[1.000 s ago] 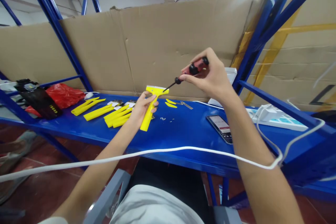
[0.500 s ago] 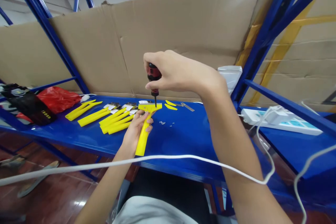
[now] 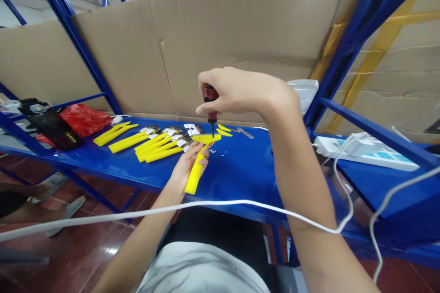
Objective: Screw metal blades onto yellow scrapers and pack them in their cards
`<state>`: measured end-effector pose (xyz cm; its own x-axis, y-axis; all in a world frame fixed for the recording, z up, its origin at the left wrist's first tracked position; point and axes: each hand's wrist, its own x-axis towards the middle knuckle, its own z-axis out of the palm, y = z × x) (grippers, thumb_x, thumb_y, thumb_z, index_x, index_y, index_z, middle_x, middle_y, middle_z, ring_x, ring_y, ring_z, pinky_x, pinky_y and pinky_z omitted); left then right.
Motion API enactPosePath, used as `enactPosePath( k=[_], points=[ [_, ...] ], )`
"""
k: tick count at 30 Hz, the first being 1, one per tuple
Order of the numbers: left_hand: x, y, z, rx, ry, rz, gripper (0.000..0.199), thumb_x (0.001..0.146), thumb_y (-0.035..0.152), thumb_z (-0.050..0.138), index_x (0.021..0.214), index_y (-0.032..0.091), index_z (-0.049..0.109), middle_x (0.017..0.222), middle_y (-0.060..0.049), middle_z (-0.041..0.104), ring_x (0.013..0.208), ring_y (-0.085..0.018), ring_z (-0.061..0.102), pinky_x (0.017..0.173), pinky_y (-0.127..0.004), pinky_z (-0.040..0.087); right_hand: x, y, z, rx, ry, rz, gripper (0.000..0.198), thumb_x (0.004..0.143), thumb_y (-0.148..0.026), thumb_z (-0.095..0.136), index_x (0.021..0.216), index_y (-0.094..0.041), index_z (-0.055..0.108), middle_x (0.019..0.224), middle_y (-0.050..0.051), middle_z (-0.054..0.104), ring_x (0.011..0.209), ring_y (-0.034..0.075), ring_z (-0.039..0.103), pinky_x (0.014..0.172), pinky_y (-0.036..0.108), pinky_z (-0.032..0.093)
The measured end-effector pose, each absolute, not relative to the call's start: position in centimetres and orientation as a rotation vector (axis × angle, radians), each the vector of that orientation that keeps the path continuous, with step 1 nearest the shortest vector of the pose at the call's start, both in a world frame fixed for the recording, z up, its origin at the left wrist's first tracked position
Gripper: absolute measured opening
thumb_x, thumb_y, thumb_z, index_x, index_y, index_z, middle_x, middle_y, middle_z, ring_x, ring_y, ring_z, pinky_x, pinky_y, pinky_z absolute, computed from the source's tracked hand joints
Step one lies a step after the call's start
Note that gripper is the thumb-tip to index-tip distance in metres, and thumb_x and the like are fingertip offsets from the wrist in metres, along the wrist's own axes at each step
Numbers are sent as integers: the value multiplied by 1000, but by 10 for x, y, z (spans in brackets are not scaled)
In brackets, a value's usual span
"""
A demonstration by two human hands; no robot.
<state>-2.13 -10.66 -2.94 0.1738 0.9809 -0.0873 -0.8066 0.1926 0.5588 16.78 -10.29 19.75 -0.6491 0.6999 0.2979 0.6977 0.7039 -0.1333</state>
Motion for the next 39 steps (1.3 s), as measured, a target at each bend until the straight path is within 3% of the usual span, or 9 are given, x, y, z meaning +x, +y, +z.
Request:
enactPosePath(
  k=[8,16,27,39],
  points=[
    [-25,-119,-36,509,491,1309,43,87,8,87,110,23,54,123,-12,74,70,-8,67,50,-13,45,169,-106,199,-1103,-2641,-20,23,95,-48,82,103,-27,75,91,4,81,87,27,72,71,38,43],
    [-22,-124,-35,500,516,1324,45,87,6,86,111,23,53,117,-10,73,70,-8,67,50,-13,45,180,-104,203,-1024,-2748,121,26,90,-38,84,114,-29,80,104,3,83,93,26,75,77,37,49],
    [-21,-129,-33,491,501,1305,46,87,4,86,111,23,52,113,-7,70,67,-7,63,49,-14,44,179,-97,201,-1069,-2678,140,37,95,-62,80,107,-27,80,94,3,84,88,25,77,74,35,49],
    [-20,-130,-26,449,568,1290,39,94,2,79,109,23,50,103,-4,68,65,-8,63,48,-15,43,177,-93,200,-965,-2783,194,42,84,-50,90,120,-30,80,101,1,84,93,25,75,76,35,51]
  ],
)
